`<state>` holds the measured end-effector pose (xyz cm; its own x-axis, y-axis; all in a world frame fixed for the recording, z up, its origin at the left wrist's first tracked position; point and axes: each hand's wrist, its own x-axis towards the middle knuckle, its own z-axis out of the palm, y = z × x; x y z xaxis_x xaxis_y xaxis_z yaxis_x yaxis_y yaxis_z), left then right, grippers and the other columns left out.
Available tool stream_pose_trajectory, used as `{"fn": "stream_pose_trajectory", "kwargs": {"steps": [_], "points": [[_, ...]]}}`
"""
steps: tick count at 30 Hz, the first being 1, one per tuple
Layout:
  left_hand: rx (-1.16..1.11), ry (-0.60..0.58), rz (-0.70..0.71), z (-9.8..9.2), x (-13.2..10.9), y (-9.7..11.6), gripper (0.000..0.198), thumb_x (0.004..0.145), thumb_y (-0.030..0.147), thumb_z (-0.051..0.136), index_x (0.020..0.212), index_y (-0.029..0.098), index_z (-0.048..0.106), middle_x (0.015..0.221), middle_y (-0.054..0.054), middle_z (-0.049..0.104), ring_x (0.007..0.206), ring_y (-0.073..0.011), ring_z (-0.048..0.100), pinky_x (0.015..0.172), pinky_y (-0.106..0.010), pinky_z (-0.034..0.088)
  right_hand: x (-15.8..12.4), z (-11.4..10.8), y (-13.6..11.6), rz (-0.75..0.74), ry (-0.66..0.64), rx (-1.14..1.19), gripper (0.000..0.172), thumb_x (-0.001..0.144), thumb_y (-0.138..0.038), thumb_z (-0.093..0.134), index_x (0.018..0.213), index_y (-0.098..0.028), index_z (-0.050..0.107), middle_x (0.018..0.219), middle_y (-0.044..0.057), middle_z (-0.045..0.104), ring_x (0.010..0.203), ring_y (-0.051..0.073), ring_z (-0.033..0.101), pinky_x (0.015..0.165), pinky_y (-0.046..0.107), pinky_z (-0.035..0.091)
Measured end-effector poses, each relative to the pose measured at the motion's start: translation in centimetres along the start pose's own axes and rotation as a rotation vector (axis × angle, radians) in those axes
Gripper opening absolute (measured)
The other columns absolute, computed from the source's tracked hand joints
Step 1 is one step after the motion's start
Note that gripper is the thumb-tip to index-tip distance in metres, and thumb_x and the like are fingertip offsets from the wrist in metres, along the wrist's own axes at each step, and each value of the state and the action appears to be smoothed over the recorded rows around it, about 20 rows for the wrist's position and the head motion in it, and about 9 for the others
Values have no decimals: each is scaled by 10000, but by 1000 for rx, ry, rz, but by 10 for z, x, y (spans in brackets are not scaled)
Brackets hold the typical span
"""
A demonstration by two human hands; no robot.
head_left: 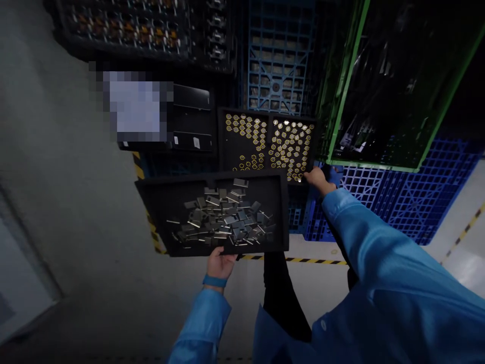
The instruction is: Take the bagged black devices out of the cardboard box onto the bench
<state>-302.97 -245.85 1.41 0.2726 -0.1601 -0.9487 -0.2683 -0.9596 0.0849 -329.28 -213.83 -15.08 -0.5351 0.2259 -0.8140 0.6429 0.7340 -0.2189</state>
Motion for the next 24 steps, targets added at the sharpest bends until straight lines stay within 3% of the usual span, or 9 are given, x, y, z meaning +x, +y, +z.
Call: {"fn": "stream_pose_trajectory", "kwargs": {"steps": [4,9,12,17,24], "points": [[95,-90,-61,-3,4,-2,308,687,74,505,856,180,739,681,-30,761,634,-213,739,773,-374,641,-27,0,-3,62,-86,202,478,733,-77,703,1205,-71,625,1155,158,742,1037,232,718,986,379,574],[106,-153,-87,6,-8,5,310,684,61,504,846,152,751,690,-66,768,663,-236,761,671,-331,639,-87,17,4,58,-256,511,425,650,-73,661,1062,-173,634,949,12,766,844,160,709,880,335,613],[135,-148,-86,12,-14,12,340,703,53,489,875,138,771,757,-94,791,696,-244,772,728,-362,660,-128,28,13,44,-335,628,382,614,-110,699,983,-186,637,906,2,762,866,176,712,886,341,610],[168,-134,-75,8,-16,22,512,721,2,473,1094,138,795,811,-81,809,681,-234,771,883,-431,656,-184,49,34,0,-495,755,390,619,-219,819,971,-191,653,894,18,748,885,200,690,858,349,598],[181,-49,-34,-10,-27,24,540,746,-29,409,1082,136,799,745,-64,796,642,-223,762,915,-433,644,-219,68,42,-59,-704,772,401,637,-254,869,971,-171,663,884,29,724,868,194,653,899,388,579]]}}
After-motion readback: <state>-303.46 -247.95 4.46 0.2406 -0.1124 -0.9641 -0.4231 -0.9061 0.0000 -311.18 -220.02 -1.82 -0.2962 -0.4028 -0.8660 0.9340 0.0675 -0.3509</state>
